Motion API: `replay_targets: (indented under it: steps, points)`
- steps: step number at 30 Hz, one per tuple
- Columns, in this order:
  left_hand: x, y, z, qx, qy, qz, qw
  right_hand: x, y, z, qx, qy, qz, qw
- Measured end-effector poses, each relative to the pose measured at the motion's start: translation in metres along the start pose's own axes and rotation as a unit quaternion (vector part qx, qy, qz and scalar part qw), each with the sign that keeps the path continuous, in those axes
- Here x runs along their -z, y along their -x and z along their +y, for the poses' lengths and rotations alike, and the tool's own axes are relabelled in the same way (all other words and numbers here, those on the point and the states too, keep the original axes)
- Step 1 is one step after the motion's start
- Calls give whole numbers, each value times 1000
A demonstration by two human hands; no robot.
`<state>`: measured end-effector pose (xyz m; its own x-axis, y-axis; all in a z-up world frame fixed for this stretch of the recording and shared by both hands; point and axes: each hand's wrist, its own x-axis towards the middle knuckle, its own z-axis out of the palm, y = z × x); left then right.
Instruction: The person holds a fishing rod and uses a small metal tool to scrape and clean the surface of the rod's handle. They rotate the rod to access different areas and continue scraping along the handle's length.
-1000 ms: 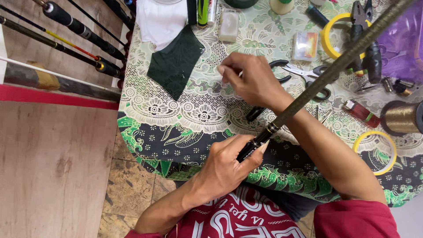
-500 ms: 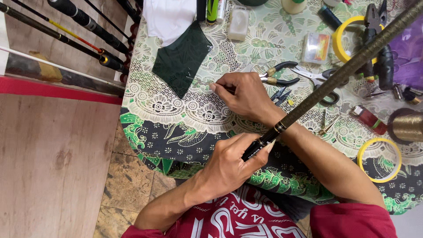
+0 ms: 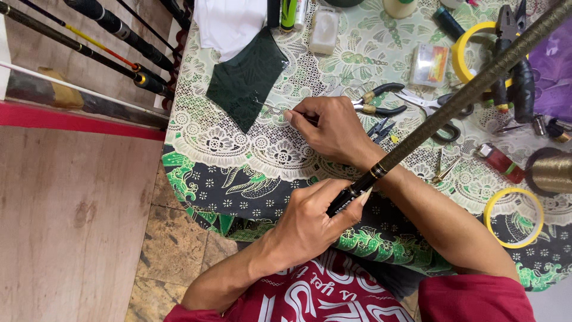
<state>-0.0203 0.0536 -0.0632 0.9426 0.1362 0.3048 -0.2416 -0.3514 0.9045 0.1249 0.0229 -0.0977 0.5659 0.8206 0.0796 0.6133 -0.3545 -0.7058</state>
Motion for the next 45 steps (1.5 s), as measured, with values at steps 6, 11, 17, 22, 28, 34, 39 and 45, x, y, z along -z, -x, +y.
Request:
replay_targets:
  steps: [6, 11, 17, 22, 28, 34, 39, 45]
  points:
    - [2, -3, 4, 4, -8, 1, 1000, -2, 0, 2, -2, 7, 5, 1000]
    - [-6, -3, -1, 38, 69, 68, 995, 13, 7, 0, 22, -109, 17, 994]
    - [-2, -13, 7, 26, 26, 88, 995, 65, 57, -19, -6, -87, 85, 993]
    - [0, -18, 15, -9, -74, 38, 997, 95, 128, -18, -91, 38, 148, 984]
    - [-13, -21, 15, -63, -88, 16, 994, 101, 191, -34, -114, 0, 270, 956]
    - [-29, -19, 17, -97, -134, 20, 986, 97, 189, -56, -19, 13, 269, 963]
    - [-29, -19, 24, -101, -170, 28, 980, 96, 185, -55, 14, 47, 264, 963]
    - [-29, -19, 26, -99, -199, 34, 974, 96, 182, -54, 28, 58, 259, 964]
